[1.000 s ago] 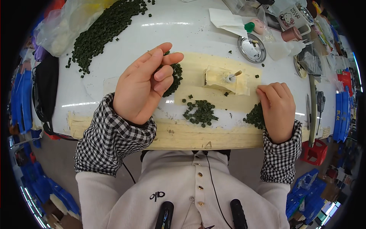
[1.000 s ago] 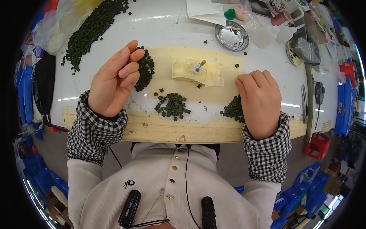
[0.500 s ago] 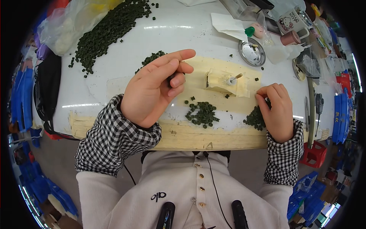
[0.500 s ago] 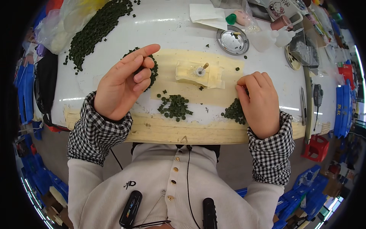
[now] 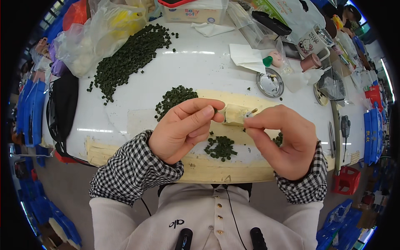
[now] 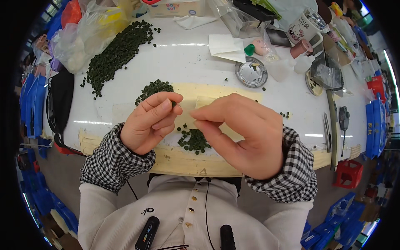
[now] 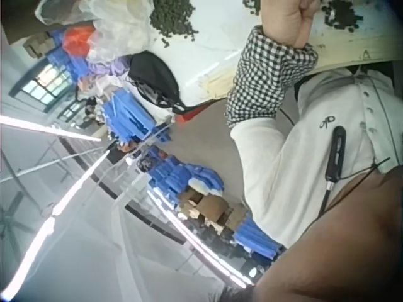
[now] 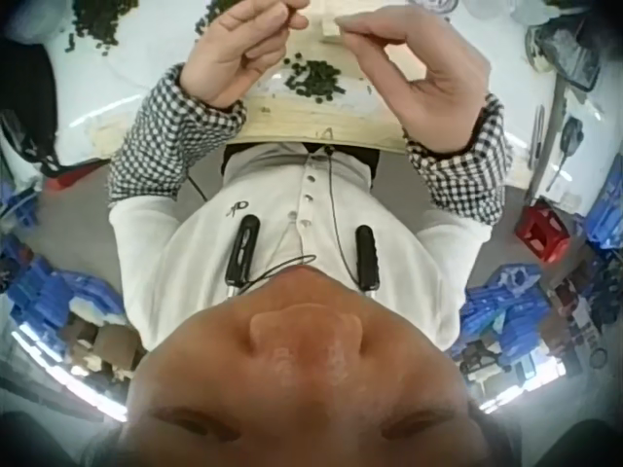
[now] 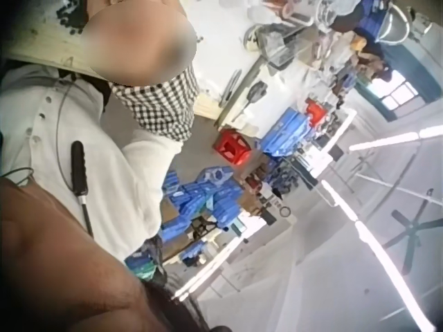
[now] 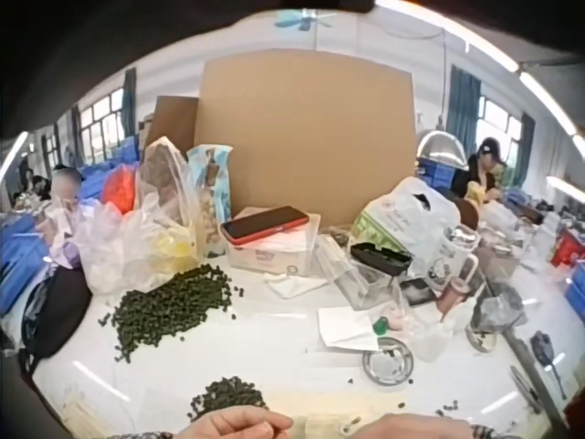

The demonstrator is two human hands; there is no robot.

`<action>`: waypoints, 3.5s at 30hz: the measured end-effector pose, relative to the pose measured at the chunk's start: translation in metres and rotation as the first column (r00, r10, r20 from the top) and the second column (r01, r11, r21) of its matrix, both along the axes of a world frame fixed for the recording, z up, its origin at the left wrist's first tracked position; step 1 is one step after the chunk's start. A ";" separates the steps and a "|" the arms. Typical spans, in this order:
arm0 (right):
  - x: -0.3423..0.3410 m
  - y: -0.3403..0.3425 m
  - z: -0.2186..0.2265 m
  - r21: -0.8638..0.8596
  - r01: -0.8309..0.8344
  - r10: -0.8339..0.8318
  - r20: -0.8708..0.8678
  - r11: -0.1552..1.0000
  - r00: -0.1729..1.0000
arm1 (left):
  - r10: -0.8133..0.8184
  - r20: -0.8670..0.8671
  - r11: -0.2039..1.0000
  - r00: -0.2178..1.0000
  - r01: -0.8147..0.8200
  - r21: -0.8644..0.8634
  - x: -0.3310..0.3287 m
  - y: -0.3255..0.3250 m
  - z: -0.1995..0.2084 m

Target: Sort small green plastic components and place them into a jig on a workbench.

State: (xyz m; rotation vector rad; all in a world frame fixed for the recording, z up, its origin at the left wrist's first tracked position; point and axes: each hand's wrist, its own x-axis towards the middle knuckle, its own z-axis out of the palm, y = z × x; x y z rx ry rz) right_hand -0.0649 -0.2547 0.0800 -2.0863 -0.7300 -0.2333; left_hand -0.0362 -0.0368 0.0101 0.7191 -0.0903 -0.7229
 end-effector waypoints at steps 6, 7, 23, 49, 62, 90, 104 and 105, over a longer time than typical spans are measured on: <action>-0.002 0.003 -0.030 0.516 0.088 0.251 -0.551 0.852 0.796 | -0.013 -0.030 1.000 0.999 0.013 -0.021 -0.001 0.001 -0.004; -0.001 0.003 -0.030 0.551 0.132 0.288 -0.609 0.824 0.739 | -0.009 -0.035 1.000 0.999 0.008 -0.017 -0.002 0.002 -0.003; 0.003 0.005 -0.039 0.625 0.220 0.411 -0.699 0.749 0.585 | 0.023 0.021 1.000 1.000 -0.023 0.003 -0.002 0.002 -0.005; 0.001 0.007 -0.041 0.656 0.212 0.384 -0.639 0.724 0.667 | 0.044 0.093 0.993 0.995 -0.053 0.104 -0.007 0.000 -0.001; -0.001 0.009 -0.046 0.629 0.178 0.311 -0.586 0.757 0.749 | 0.090 0.267 0.941 0.959 -0.170 0.293 -0.010 -0.003 0.003; -0.005 0.015 -0.050 0.520 0.126 0.175 -0.492 0.845 0.853 | 0.056 0.533 0.885 0.844 -0.289 0.364 -0.011 -0.002 0.004; -0.005 0.018 -0.053 0.285 0.006 0.070 -0.255 0.959 0.964 | 0.041 0.801 0.666 0.597 -0.614 0.424 -0.009 0.001 0.004; -0.005 0.018 -0.052 0.281 0.004 0.070 -0.255 0.960 0.964 | 0.041 0.805 0.659 0.592 -0.621 0.424 -0.010 0.000 0.005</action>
